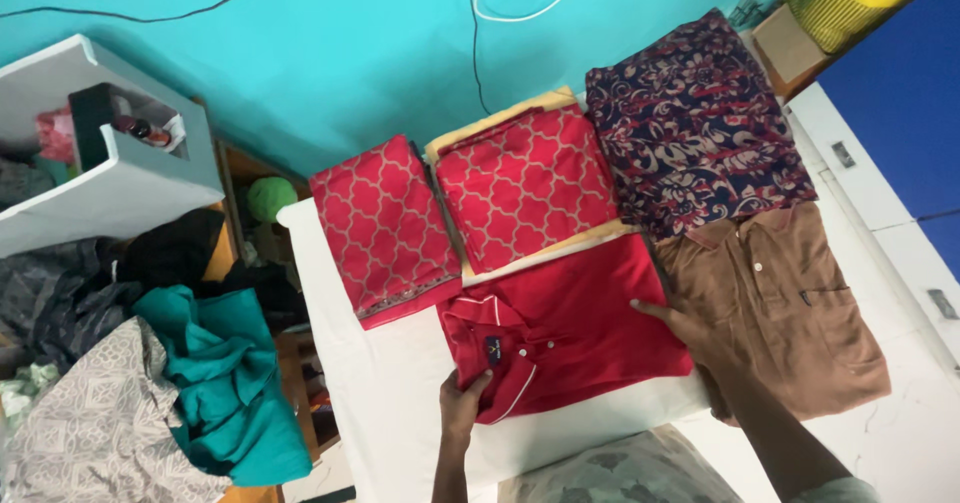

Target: The person folds a red shirt on a white surface, smoothing and aligning the fabric, then folds it into a compact rectangle and places it on a stack of other folded garments.

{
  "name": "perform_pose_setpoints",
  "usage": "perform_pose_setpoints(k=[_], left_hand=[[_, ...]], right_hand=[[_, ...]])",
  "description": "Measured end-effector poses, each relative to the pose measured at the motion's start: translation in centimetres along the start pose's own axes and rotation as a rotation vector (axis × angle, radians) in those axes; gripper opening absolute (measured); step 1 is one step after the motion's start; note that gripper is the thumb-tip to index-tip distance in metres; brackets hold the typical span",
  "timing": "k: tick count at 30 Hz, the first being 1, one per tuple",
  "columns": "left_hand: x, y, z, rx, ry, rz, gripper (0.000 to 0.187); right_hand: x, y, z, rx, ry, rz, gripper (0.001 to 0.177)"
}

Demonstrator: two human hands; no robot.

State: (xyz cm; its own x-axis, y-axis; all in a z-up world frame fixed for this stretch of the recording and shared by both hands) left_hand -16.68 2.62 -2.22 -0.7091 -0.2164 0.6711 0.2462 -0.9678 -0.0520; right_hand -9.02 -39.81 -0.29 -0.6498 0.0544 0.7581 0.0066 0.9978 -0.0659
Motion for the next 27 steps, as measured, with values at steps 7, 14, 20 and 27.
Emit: perform_pose_setpoints(k=[7,14,20,27], left_hand=[[-0.3,-0.6,1.2,-0.029,0.017,-0.026,0.061],[0.1,-1.0,3.3,-0.142,0.336,-0.168,0.057],[-1.3,0.0,3.5,-0.21,0.098,-0.181,0.059],[-1.0,1.9,5.5,-0.098,0.134,-0.266,0.066]], right_hand=[[0.9,-0.2,-1.0,0.034,-0.017,-0.078,0.07],[4.3,-1.2,1.6,-0.269,-0.019,-0.183,0.064],[6.5,-1.2,3.5,0.098,-0.125,0.134,0.066],[6.2,-0.6,4.1,0.069,-0.23,0.177,0.073]])
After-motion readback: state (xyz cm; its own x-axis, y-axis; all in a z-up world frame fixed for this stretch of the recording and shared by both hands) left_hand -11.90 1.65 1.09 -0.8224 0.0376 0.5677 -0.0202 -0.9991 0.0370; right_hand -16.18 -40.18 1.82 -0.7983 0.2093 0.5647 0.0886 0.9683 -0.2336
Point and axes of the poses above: each hand's wrist, its own x-axis away from the middle knuckle, its own y-axis out of the palm, z = x × y, the point moved 4 cm from there along -x, towards the middle knuckle, and after that the axes turned 6 degrees about x, right-handed, at the moved point
